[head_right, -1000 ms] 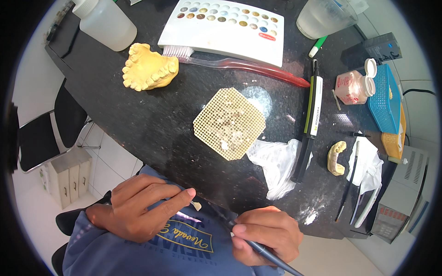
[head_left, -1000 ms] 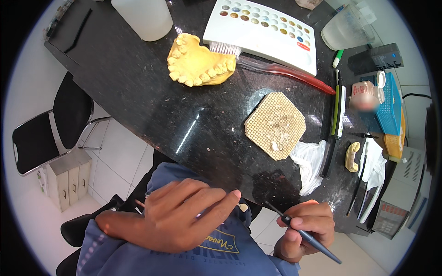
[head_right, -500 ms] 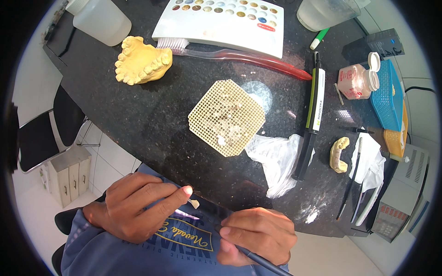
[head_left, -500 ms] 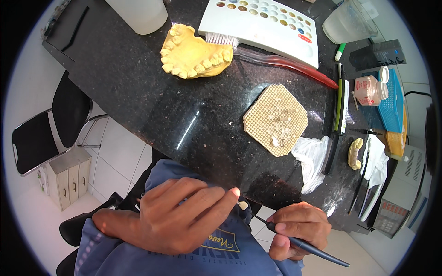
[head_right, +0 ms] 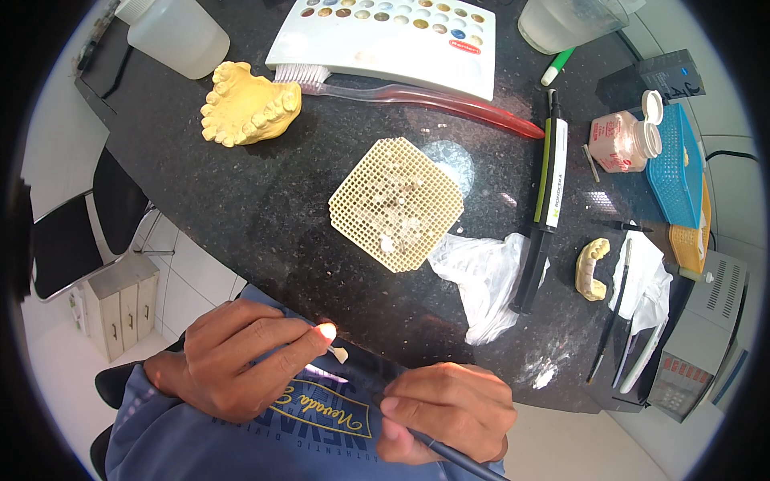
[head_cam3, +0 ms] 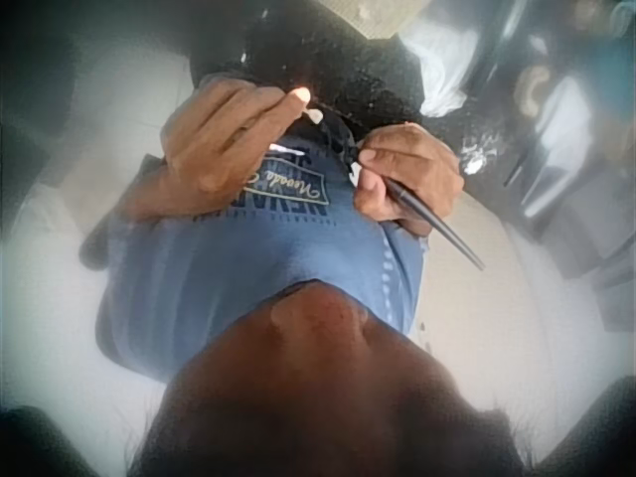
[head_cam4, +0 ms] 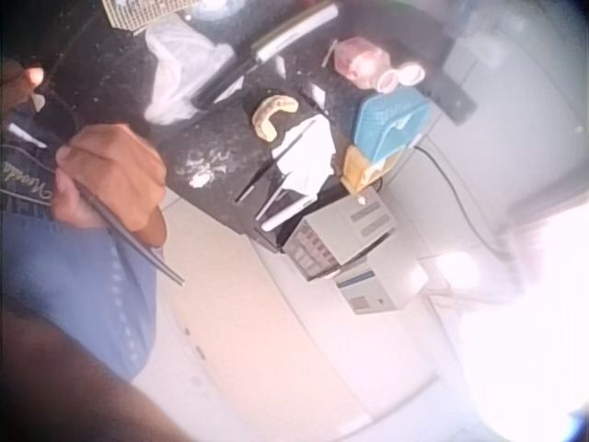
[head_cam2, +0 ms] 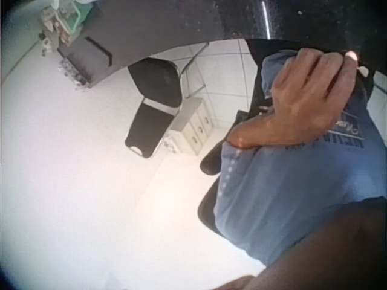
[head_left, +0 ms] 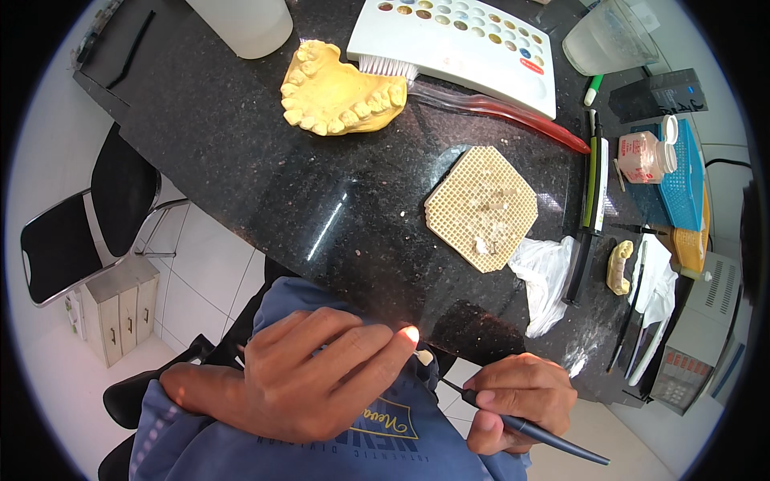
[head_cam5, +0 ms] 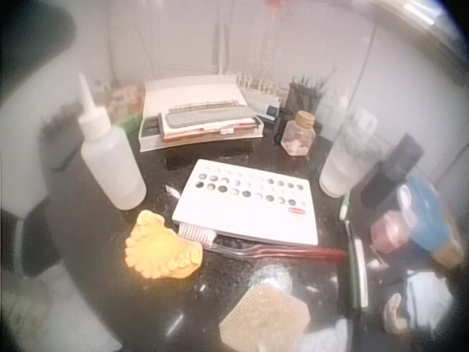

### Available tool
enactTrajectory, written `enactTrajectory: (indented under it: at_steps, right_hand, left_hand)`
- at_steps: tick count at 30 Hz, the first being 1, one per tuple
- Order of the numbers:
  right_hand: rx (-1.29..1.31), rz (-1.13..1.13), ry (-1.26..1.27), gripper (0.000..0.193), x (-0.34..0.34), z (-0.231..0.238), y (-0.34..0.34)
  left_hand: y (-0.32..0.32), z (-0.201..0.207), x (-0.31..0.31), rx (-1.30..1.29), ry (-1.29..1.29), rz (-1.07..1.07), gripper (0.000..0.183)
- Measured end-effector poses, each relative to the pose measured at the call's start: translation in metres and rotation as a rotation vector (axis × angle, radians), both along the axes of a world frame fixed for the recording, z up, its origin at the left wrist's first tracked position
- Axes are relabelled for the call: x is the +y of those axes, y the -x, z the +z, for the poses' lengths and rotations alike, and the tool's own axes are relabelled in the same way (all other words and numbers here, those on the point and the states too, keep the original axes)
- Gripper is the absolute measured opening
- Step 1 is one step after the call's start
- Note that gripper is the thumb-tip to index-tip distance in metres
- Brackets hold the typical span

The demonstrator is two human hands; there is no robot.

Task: The person uses a fine brush to apply color to a small dental prosthesis held in their left hand. They repeatedly dip the brush into a color palette to select pigments and carefully paint the surface of the object.

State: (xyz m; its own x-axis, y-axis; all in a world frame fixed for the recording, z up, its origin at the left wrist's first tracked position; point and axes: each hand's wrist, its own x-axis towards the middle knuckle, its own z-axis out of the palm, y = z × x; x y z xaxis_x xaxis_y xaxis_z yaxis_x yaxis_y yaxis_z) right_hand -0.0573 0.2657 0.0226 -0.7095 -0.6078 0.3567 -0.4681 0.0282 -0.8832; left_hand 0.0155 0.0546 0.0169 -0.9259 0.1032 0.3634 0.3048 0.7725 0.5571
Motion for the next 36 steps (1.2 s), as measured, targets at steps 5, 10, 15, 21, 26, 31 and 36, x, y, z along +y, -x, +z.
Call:
enactTrajectory:
  at_steps: [5,10,15,21,26,31,36]
  right_hand:
    - [-0.004,-0.023,0.021,0.02,-0.001,-0.001,-0.001]
    - [-0.001,-0.022,0.006,0.021,-0.001,-0.002,-0.001]
    - [-0.019,-0.003,-0.007,0.021,0.001,-0.001,-0.001]
    - [0.035,0.055,0.096,0.016,0.002,-0.004,0.007]
    - [0.105,0.246,0.087,0.023,-0.008,0.002,0.006]
    - [0.143,0.381,-0.031,0.025,-0.022,-0.001,0.001]
    - [0.127,0.301,-0.112,0.025,-0.027,0.0,-0.007]
  left_hand:
    - [0.0,0.0,-0.001,-0.01,-0.002,-0.02,0.025]
    - [0.0,0.001,-0.002,-0.021,-0.004,-0.028,0.026]
    - [0.0,-0.001,-0.002,-0.001,-0.008,-0.031,0.026]
    - [0.002,-0.003,-0.007,-0.133,-0.282,-0.032,0.021]
    - [0.002,-0.012,-0.006,-0.432,-0.799,0.061,0.015]
    - [-0.005,-0.023,-0.006,-0.489,-0.93,0.094,0.018]
    - [-0.005,-0.025,-0.004,-0.487,-0.987,0.102,0.015]
